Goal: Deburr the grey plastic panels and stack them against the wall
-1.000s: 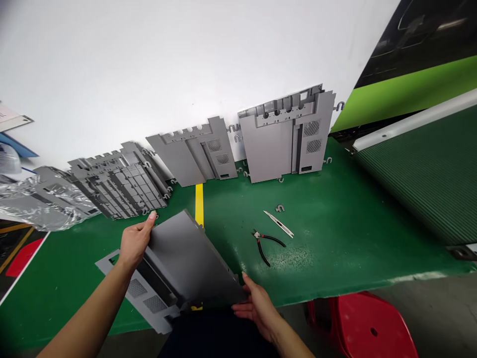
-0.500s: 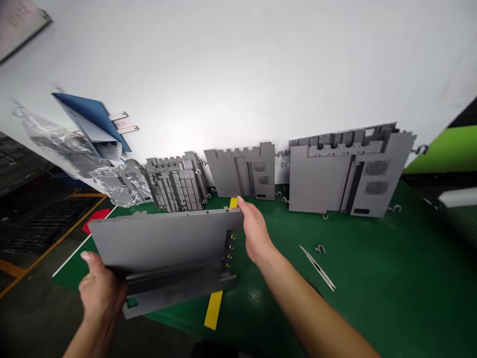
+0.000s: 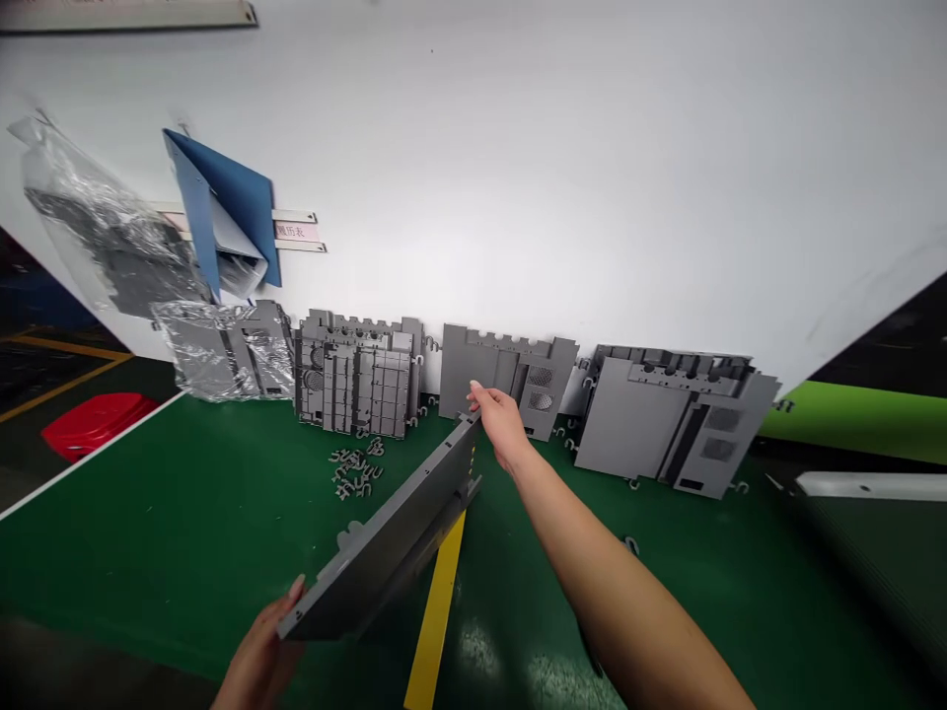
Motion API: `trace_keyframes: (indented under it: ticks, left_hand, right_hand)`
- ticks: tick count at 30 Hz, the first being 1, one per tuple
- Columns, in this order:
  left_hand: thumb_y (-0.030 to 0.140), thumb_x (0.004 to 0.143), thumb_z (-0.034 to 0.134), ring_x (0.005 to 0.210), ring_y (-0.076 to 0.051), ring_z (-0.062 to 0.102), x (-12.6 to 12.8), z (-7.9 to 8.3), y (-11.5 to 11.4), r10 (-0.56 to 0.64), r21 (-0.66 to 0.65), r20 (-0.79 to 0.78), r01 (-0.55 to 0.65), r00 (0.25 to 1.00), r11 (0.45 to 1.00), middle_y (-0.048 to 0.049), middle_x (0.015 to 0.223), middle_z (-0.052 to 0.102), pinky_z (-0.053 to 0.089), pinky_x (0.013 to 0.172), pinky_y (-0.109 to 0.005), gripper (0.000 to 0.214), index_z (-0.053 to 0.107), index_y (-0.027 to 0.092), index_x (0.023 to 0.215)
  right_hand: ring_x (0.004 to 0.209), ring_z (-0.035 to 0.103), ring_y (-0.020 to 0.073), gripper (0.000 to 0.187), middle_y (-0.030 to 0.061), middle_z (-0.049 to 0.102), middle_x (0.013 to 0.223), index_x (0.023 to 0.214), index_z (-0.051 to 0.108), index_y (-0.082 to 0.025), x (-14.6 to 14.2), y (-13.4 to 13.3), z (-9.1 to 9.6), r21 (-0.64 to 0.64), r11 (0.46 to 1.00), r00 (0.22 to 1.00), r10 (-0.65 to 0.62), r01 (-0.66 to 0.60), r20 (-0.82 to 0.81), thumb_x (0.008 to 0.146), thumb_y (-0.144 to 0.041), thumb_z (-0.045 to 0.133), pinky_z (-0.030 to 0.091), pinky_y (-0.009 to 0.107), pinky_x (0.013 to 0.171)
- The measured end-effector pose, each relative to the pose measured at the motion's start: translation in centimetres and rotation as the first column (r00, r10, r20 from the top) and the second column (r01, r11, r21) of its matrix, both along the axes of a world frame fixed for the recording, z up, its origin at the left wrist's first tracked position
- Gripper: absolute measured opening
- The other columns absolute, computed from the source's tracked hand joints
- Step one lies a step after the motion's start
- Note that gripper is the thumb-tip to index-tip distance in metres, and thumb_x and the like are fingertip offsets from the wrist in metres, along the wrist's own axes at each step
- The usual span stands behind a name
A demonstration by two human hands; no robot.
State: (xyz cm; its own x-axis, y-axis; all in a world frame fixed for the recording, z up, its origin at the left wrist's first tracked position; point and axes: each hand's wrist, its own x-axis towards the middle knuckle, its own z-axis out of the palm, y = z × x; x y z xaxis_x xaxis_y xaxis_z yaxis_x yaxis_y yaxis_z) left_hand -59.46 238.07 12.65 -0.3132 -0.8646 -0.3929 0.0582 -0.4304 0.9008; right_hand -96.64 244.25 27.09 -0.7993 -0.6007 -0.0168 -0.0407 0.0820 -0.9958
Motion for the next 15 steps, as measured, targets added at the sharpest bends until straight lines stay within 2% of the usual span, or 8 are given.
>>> trace_keyframes:
  ticks: [1,2,4,5,7,10,12,15]
  left_hand:
    - [0.057,0.070,0.083,0.108,-0.038,0.068,0.2,0.8,-1.2,-0.162,-0.025,0.024,0.162,0.987,0.986,-0.0129,0.089,0.076,0.057,0.100,-0.047,0.038,0.075,0.020,0.069]
    - [0.060,0.076,0.078,0.118,-0.038,0.066,0.0,1.8,-2.3,-0.301,-0.084,0.055,0.305,0.952,0.949,-0.0137,0.102,0.077,0.052,0.108,-0.046,0.041,0.079,0.020,0.079]
    - [0.064,0.088,0.065,0.134,-0.035,0.057,-1.2,4.0,-3.9,-0.472,-0.229,0.035,0.467,0.881,0.854,-0.0117,0.132,0.071,0.044,0.117,-0.043,0.046,0.081,0.025,0.108]
    - [0.065,0.092,0.059,0.136,-0.034,0.056,-2.0,5.0,-4.4,-0.536,-0.296,-0.011,0.510,0.844,0.808,-0.0111,0.138,0.068,0.043,0.118,-0.042,0.049,0.079,0.028,0.118]
    - [0.062,0.096,0.054,0.129,-0.032,0.059,-3.5,6.7,-4.8,-0.672,-0.393,-0.071,0.598,0.737,0.698,-0.0111,0.136,0.067,0.047,0.112,-0.040,0.048,0.076,0.030,0.125]
    - [0.054,0.096,0.060,0.109,-0.026,0.061,-5.1,8.0,-4.7,-0.814,-0.447,-0.095,0.706,0.573,0.549,-0.0097,0.119,0.065,0.050,0.093,-0.033,0.035,0.077,0.028,0.112]
    - [0.051,0.096,0.061,0.099,-0.022,0.058,-5.6,8.3,-4.5,-0.839,-0.419,-0.146,0.736,0.525,0.533,-0.0079,0.110,0.059,0.049,0.085,-0.030,0.030,0.077,0.025,0.099]
    - [0.050,0.096,0.061,0.094,-0.020,0.054,-6.3,8.4,-3.3,-0.808,-0.318,-0.231,0.742,0.542,0.590,-0.0066,0.107,0.052,0.047,0.080,-0.029,0.032,0.074,0.022,0.089]
  right_hand:
    - [0.102,0.060,0.0259,0.050,0.0039,0.066,0.085,0.081,0.075,-0.022,-0.2,-0.2,-0.2,-0.003,1.000,1.000,-0.010,0.010,-0.011,0.080,-0.072,0.069,0.040,0.038,0.098]
    - [0.100,0.060,0.0252,0.050,0.0035,0.066,0.085,0.082,0.075,-0.023,-0.3,-0.4,-0.5,-0.003,1.000,0.999,-0.023,0.023,-0.024,0.081,-0.072,0.067,0.040,0.037,0.098]
    - [0.097,0.060,0.0243,0.051,0.0032,0.066,0.083,0.082,0.075,-0.023,-0.3,-0.8,-1.0,-0.001,0.999,0.997,-0.054,0.054,-0.048,0.082,-0.073,0.066,0.040,0.037,0.097]
    - [0.097,0.060,0.0241,0.052,0.0033,0.066,0.083,0.083,0.075,-0.023,-0.3,-0.9,-1.2,0.003,0.997,0.996,-0.071,0.071,-0.060,0.081,-0.073,0.066,0.040,0.037,0.097]
    - [0.096,0.059,0.0238,0.053,0.0036,0.067,0.083,0.084,0.076,-0.022,-0.2,-1.2,-1.6,0.008,0.995,0.993,-0.096,0.097,-0.074,0.081,-0.074,0.066,0.040,0.037,0.096]
    - [0.096,0.060,0.0228,0.055,0.0036,0.069,0.087,0.091,0.077,-0.022,-0.2,-1.3,-1.9,-0.010,0.997,0.994,-0.077,0.077,-0.071,0.081,-0.075,0.064,0.041,0.035,0.095]
    - [0.102,0.061,0.0228,0.054,0.0038,0.072,0.093,0.095,0.077,-0.023,-0.4,-1.2,-1.9,-0.026,0.999,0.998,-0.027,0.026,-0.058,0.083,-0.073,0.065,0.041,0.035,0.096]
    - [0.111,0.061,0.0232,0.053,0.0043,0.074,0.101,0.100,0.078,-0.023,-1.2,-1.3,-1.6,-0.040,0.997,0.998,0.060,-0.062,-0.035,0.085,-0.072,0.065,0.041,0.035,0.099]
